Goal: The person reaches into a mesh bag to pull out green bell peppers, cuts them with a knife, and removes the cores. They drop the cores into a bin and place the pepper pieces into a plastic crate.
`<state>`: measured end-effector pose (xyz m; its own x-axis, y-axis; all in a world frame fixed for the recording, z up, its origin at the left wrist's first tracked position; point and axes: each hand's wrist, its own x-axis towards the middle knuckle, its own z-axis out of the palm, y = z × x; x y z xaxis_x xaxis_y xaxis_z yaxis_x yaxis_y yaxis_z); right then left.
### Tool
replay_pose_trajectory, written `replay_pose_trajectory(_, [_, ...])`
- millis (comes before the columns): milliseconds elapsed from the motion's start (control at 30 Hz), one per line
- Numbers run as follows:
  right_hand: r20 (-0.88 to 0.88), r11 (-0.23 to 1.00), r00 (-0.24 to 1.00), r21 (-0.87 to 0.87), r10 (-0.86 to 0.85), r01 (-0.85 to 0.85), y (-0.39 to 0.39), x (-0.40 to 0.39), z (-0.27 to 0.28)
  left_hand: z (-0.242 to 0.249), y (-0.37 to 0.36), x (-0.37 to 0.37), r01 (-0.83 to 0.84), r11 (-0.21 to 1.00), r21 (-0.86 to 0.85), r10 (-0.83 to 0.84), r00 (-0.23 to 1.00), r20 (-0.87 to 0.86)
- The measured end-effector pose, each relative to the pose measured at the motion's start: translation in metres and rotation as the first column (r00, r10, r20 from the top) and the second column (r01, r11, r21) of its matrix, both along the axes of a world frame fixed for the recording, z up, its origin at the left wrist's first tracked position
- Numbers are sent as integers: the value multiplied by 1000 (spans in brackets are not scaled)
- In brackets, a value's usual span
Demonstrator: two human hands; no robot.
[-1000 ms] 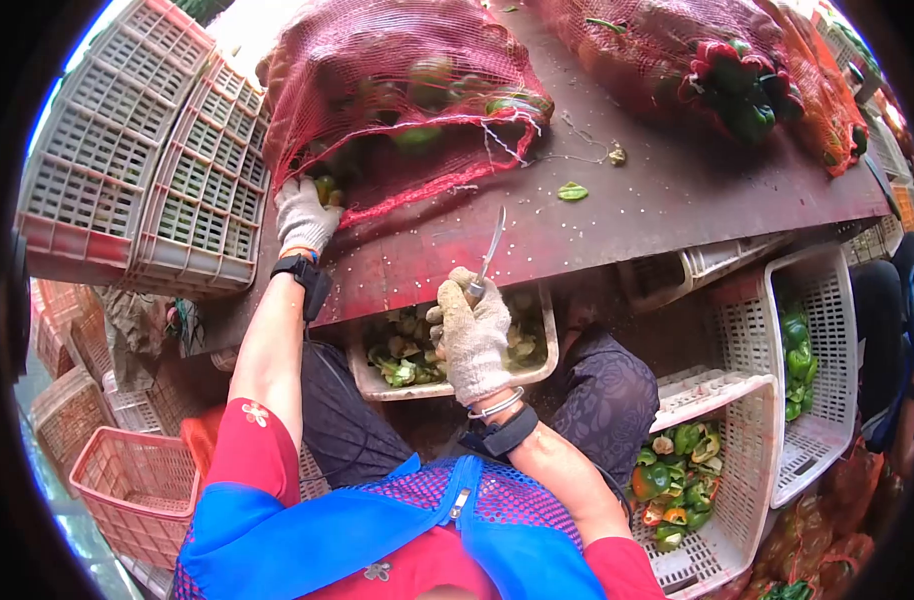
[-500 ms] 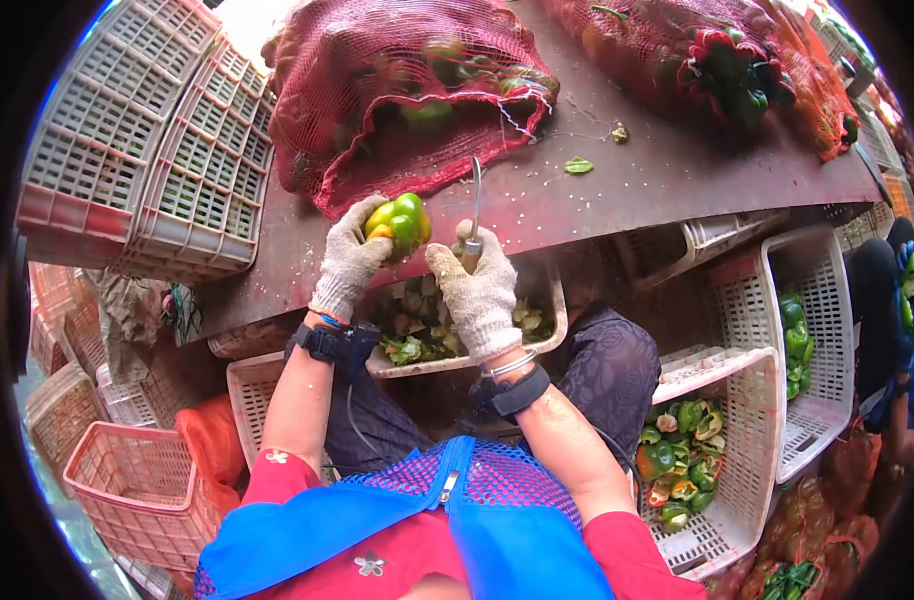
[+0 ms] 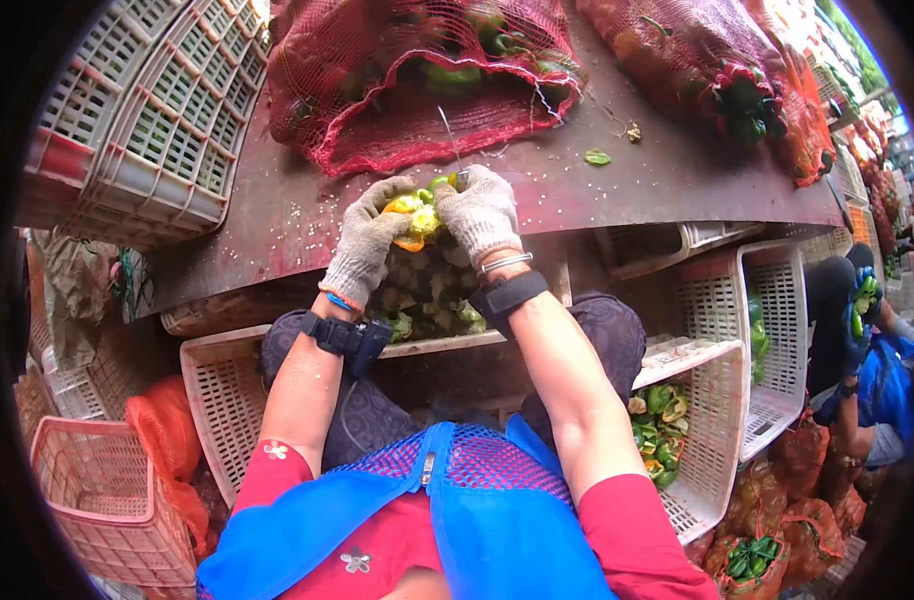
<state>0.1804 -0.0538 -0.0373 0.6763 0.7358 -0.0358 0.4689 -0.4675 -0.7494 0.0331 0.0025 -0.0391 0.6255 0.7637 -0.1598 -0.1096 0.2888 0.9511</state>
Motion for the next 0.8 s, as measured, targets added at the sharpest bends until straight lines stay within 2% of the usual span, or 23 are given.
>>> replay_pose_trajectory(100, [-410,991,912,119,-12,66,12,13,-11,-2,-2,-2,-81,990,-115,95,989,116])
replay_pose_trajectory(200, [-34,1000,999,22,20,-19,14,17,-11,-17,-6,-3,-125,982,-142,155,962,225])
replay_pose_trajectory(233, [207,977,971,200,-120,78,-2,-2,4,-15,-10,0,-169,974,-147,201,951,233])
replay_pose_trajectory(267, [315,971,937,226,-154,84,-12,-7,6,-18,-9,2,-201,978,-61,210,960,186])
replay_pose_trajectory(333, [-54,992,996,95,-73,77,-37,-26,26,-16,-10,4,-250,962,109,242,967,81])
replay_pose_trajectory(367, [-60,992,998,116,-33,40,-42,-33,24,-9,-16,3,-211,930,300,219,976,8])
replay_pose_trajectory(400, [-39,992,999,127,-1,6,-44,-34,18,-7,-22,3,-188,904,385,218,975,-36])
replay_pose_trajectory(433, [-317,988,948,141,-10,57,-44,-33,15,-6,-27,3,-162,870,466,223,972,-77])
replay_pose_trajectory(467, [-569,985,822,141,-5,103,-43,-31,13,-6,-30,3,-139,829,542,239,964,-118])
replay_pose_trajectory(533, [-838,988,544,108,32,109,-42,-18,4,-7,-34,1,-128,856,501,196,977,-85])
replay_pose_trajectory(567, [-818,986,569,152,86,69,-41,-11,-11,-9,-36,1,-129,863,488,182,981,-62])
replay_pose_trajectory(667, [-875,984,471,161,109,70,-44,-11,5,-5,-39,-1,-120,873,472,144,989,-15])
replay_pose_trajectory(733, [-856,985,499,172,135,29,-43,-11,3,-8,-38,-1,-117,876,467,132,991,1])
replay_pose_trajectory(767, [-845,984,514,178,149,9,-42,-10,2,-7,-34,1,-164,936,311,165,986,23])
replay_pose_trajectory(800, [-884,981,442,188,151,41,-46,-12,1,-7,-30,1,-203,969,142,200,979,36])
